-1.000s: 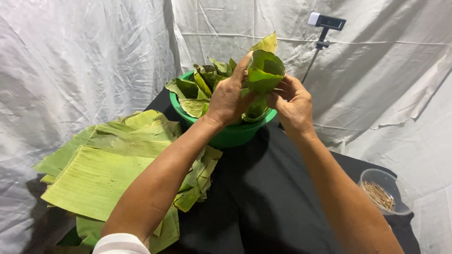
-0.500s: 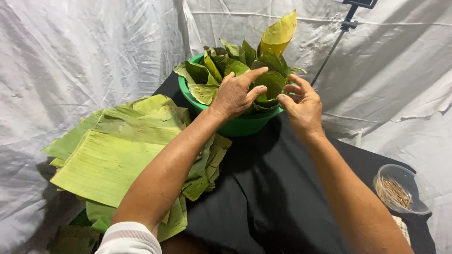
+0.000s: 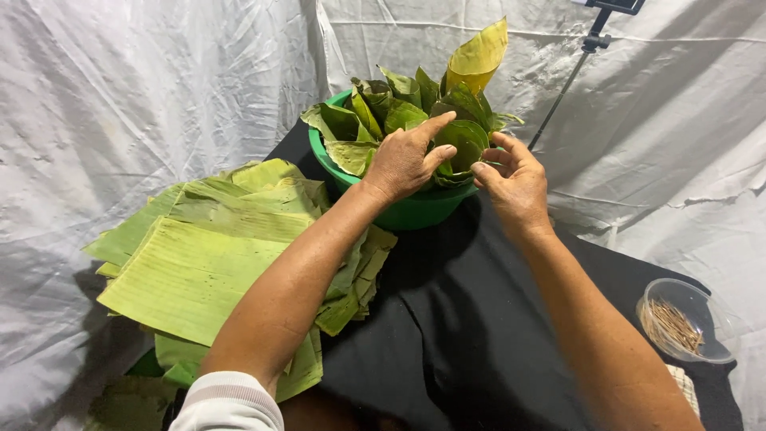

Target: Cleaning banana leaves with a cloth and folding them into cone shapes, then securing them with toothpicks.

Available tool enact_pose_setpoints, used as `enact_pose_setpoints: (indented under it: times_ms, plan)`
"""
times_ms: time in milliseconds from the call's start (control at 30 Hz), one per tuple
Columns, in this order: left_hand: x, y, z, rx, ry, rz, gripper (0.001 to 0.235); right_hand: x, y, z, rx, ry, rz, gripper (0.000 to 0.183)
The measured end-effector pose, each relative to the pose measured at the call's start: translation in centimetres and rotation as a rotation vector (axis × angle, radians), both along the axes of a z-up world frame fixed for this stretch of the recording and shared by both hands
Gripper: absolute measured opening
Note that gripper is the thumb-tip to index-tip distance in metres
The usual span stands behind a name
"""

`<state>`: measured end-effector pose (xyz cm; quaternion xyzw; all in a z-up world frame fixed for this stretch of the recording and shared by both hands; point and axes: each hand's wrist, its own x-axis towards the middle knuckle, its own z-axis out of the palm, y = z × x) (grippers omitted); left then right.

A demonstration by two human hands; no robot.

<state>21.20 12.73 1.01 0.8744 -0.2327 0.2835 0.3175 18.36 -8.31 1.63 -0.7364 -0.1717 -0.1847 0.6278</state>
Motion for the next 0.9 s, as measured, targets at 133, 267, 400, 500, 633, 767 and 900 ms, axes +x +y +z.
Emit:
enact_pose_setpoints:
  times_ms: [133,267,400,500,633,767,900]
  plan:
    - [-0.2,0.3,-0.2,-0.013,0.010,-0.003,0.054,0.1,0.2,-0.5,-0.009,-0.003,-0.020,0.057]
    - [-3.3,1.4,1.7,-0.187,0.025,-0.045,0.059,-1.2,0.0,-0.9,-0.114,-0.081,-0.117,0.052]
    - [-5.9,6.3,1.2,-0.162,0.010,0.146,0.049,-4.8,-0.2,-1.6,-0.126,-0.124,-0.190,0.042]
    - [-5.9,14.4,-4.7,-0.020,0.049,0.393,0.041,-7.5,0.5,-4.3,0.132,0.125,-0.081,0.033]
    - [-7.7,25.0,-11.5,0.026,0.315,0.663,0.042,-10.8,3.0,-8.9,0.312,0.425,0.174,0.035]
    - [-12.7,29.6,-14.0,0.148,0.523,0.897,0.046,-13.4,5.6,-11.2,0.400,0.706,0.299,0.044]
    - [-18.4,29.7,-14.1,0.129,0.570,1.037,0.061,-16.2,8.2,-11.7,0.444,0.816,0.348,0.045]
